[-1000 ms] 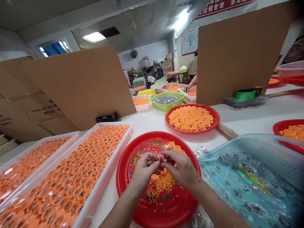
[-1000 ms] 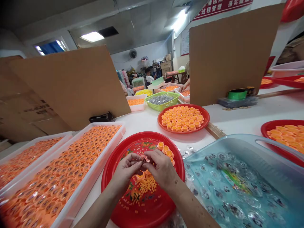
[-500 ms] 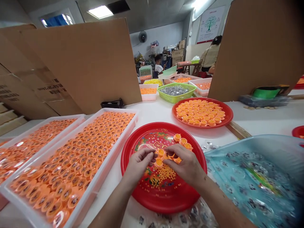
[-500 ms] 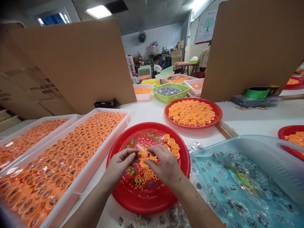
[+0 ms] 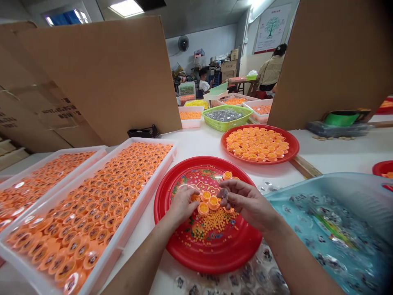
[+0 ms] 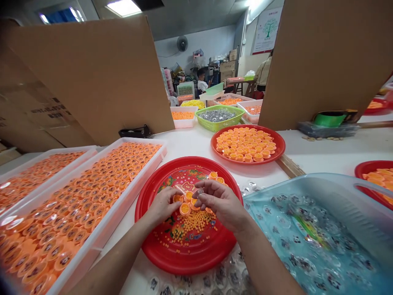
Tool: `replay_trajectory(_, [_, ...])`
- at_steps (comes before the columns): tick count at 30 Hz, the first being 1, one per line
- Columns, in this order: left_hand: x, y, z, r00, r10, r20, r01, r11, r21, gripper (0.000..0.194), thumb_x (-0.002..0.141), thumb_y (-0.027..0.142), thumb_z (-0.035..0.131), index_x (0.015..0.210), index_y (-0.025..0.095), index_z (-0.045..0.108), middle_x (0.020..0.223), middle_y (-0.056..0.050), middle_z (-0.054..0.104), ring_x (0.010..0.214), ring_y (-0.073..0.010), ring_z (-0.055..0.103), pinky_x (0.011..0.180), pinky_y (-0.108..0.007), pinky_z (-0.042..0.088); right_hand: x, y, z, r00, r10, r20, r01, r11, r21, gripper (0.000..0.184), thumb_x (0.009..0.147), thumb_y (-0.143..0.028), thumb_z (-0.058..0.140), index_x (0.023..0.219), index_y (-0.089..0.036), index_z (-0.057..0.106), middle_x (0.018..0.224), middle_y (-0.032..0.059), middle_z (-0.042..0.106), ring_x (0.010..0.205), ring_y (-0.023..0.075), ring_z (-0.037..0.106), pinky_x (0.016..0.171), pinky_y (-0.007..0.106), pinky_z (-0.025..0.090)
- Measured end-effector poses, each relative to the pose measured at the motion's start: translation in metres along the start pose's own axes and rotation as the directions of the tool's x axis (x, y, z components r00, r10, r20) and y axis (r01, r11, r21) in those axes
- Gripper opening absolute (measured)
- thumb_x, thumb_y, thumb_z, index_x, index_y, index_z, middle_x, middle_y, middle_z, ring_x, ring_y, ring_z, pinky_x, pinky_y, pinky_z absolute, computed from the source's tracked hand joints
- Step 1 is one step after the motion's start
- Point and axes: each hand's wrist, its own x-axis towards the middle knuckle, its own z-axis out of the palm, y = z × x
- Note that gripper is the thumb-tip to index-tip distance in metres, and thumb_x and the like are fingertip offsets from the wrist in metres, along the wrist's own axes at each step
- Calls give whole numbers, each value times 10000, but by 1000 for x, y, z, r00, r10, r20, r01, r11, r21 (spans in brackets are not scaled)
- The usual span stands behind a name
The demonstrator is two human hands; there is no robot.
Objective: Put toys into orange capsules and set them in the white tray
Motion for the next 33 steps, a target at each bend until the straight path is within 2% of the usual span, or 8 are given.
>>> replay_trajectory(6, [-5, -4, -2, 1000, -8, -24, 9, 999, 42, 181, 751, 190, 564, 930, 191, 586, 989, -69, 610, 941, -215, 554, 818, -318, 424, -5, 0, 0, 995, 31, 94, -55, 962, 267, 302, 751, -310, 679, 1032, -242, 590, 926, 25, 632, 639, 107, 606, 575, 232, 481])
replay_trajectory(14, [-11, -5, -9, 996, -86, -33, 89, 993, 79, 161, 742, 277, 574, 845, 192, 483, 851, -58, 589, 763, -219, 555, 647, -307, 394, -7, -1, 0, 997, 23, 76, -48, 942, 332, 344, 672, -362, 743, 958, -235, 600, 852, 16, 631, 605, 114, 595, 550, 235, 488])
replay_trajectory(16, [-15, -2, -14, 992, -123, -35, 124, 992, 29, 174, 759, 308, 560, 863, 197, 476, 817, -38, 584, 726, -204, 551, 633, -301, 389, -6, -1, 1, 995, 16, 96, -49, 937, 347, 331, 671, -334, 755, 950, -236, 607, 854, 10, 633, 623, 109, 600, 563, 222, 487])
replay_trajectory(19, [-22, 7, -23, 978, -202, -57, 189, 964, -188, 312, 730, 382, 609, 947, 192, 491, 882, -40, 567, 777, -193, 548, 660, -290, 406, -5, 0, 2, 990, -11, 138, -40, 930, 366, 316, 701, -267, 744, 983, -252, 603, 924, 10, 638, 632, 94, 611, 559, 201, 481])
replay_trajectory(22, [-29, 17, -27, 961, -273, 34, 260, 862, -436, 419, 692, 449, 655, 988, 177, 537, 893, -42, 553, 774, -169, 538, 639, -257, 412, -5, 3, 2, 987, -26, 156, -34, 928, 370, 316, 733, -190, 716, 1012, -268, 592, 976, 7, 630, 636, 87, 619, 555, 192, 475])
replay_trajectory(26, [-37, 31, -21, 909, -259, 327, 417, 584, -696, 366, 716, 506, 624, 793, 164, 519, 603, 49, 462, 430, -50, 359, 415, -183, 268, -5, 8, 4, 983, -43, 179, -14, 953, 304, 318, 750, -159, 697, 1018, -279, 578, 1001, 5, 614, 664, 95, 622, 556, 201, 468])
replay_trajectory(29, [-42, 37, -13, 890, -257, 376, 454, 447, -771, 396, 706, 527, 633, 759, 175, 458, 545, 75, 445, 355, -24, 316, 355, -162, 195, -3, 11, 5, 982, -19, 190, -14, 985, 170, 352, 727, -155, 711, 1031, -274, 578, 1012, 6, 599, 701, 103, 617, 599, 226, 479])
replay_trajectory(33, [-46, 38, -9, 879, -287, 381, 472, 413, -779, 427, 732, 527, 614, 959, 181, 508, 575, 54, 525, 335, -29, 389, 321, -132, 202, -1, 14, 10, 993, 31, 115, -13, 989, -148, 339, 716, -155, 701, 1024, -225, 581, 888, 2, 599, 667, 98, 566, 547, 217, 452])
